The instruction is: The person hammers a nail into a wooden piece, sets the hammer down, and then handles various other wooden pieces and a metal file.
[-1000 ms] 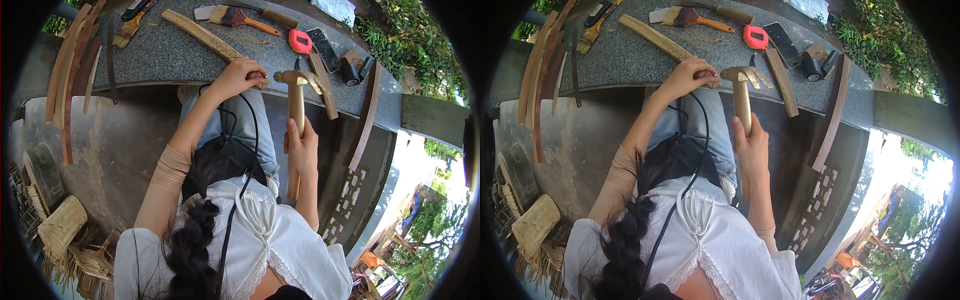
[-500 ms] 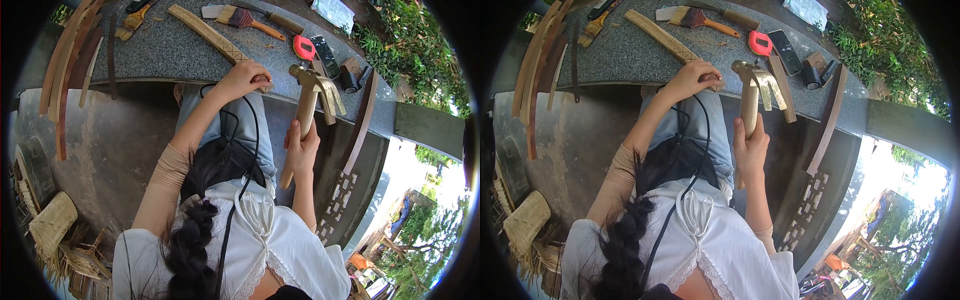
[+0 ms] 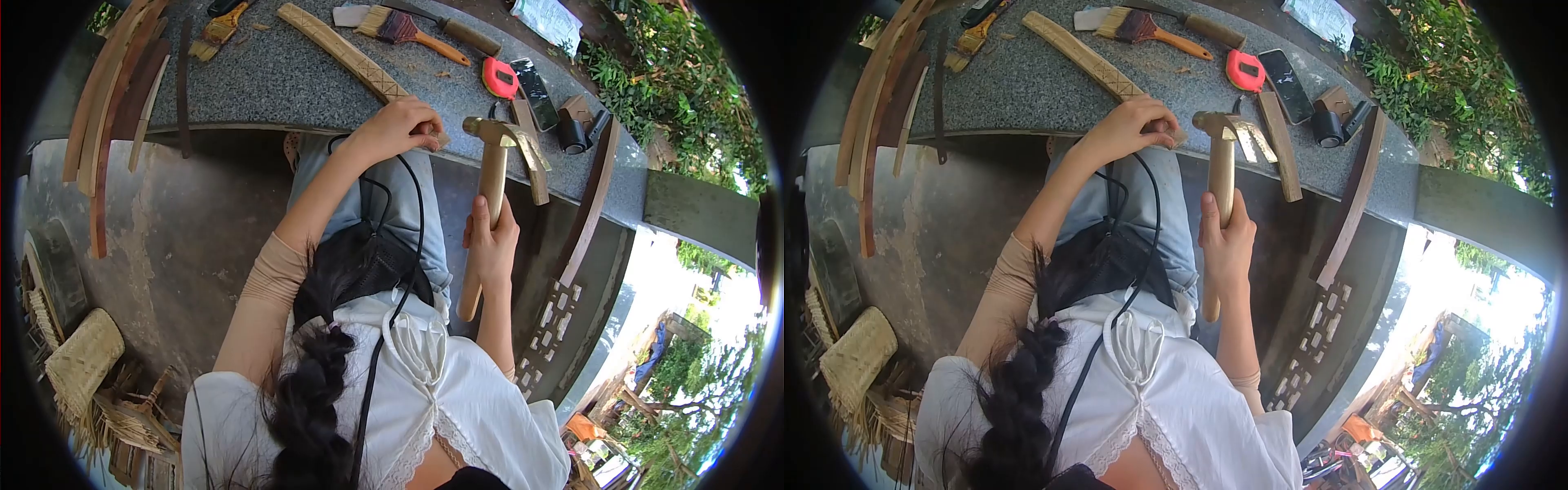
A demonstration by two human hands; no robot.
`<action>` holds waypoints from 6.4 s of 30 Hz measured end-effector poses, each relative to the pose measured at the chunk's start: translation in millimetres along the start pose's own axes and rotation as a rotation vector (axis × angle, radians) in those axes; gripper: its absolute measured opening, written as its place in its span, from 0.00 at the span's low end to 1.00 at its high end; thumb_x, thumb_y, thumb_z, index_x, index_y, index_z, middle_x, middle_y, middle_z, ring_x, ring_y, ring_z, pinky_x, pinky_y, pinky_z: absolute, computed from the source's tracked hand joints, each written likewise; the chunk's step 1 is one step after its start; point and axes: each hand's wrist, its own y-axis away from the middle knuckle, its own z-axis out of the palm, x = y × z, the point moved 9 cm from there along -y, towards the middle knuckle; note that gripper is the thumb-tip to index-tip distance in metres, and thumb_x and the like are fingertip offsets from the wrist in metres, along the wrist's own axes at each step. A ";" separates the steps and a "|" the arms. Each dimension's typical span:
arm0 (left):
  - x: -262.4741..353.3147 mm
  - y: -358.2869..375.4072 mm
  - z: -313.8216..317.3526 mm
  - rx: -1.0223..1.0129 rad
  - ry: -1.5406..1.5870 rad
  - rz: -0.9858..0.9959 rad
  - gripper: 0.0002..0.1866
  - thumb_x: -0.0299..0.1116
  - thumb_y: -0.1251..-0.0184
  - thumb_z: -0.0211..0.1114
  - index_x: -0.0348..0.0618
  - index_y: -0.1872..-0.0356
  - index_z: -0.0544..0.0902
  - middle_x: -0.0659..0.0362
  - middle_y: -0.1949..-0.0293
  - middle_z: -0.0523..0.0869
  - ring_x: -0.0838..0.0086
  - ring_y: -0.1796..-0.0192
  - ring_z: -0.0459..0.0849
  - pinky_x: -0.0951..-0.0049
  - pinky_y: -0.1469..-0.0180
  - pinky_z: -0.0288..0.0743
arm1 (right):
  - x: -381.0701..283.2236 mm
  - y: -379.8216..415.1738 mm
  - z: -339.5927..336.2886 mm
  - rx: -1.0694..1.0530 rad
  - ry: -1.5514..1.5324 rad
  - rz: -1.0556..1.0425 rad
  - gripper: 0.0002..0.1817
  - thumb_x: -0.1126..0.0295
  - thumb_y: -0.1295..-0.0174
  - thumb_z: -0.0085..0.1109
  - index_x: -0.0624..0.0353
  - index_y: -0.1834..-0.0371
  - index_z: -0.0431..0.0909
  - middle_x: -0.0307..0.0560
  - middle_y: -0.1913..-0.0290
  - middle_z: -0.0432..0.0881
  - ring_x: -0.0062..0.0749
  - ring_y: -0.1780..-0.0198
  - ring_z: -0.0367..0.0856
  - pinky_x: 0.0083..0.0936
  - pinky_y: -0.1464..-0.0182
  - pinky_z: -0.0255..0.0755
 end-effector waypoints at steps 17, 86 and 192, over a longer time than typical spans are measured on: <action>17.6 -3.5 -4.3 0.030 -0.290 -0.030 0.06 0.31 0.36 0.66 0.39 0.63 0.82 0.55 0.63 0.84 0.58 0.56 0.84 0.60 0.52 0.78 | 38.1 9.3 15.5 -0.106 -0.045 0.171 0.21 0.51 0.27 0.57 0.61 0.65 0.74 0.38 0.84 0.73 0.20 0.83 0.72 0.24 0.79 0.67; 23.7 -13.9 3.9 0.028 -0.213 0.059 0.09 0.27 0.32 0.64 0.40 0.54 0.76 0.54 0.60 0.87 0.60 0.55 0.88 0.64 0.54 0.82 | 45.6 2.1 21.1 -0.163 -0.027 0.176 0.20 0.53 0.27 0.57 0.62 0.63 0.74 0.40 0.83 0.75 0.23 0.84 0.74 0.27 0.78 0.69; -12.2 5.4 -4.6 0.286 -0.016 0.002 0.20 0.33 0.43 0.77 0.43 0.56 0.75 0.61 0.65 0.91 0.67 0.61 0.90 0.69 0.59 0.80 | 33.9 6.7 2.5 -0.109 0.068 0.132 0.20 0.53 0.27 0.57 0.61 0.68 0.73 0.41 0.83 0.74 0.23 0.84 0.72 0.28 0.79 0.66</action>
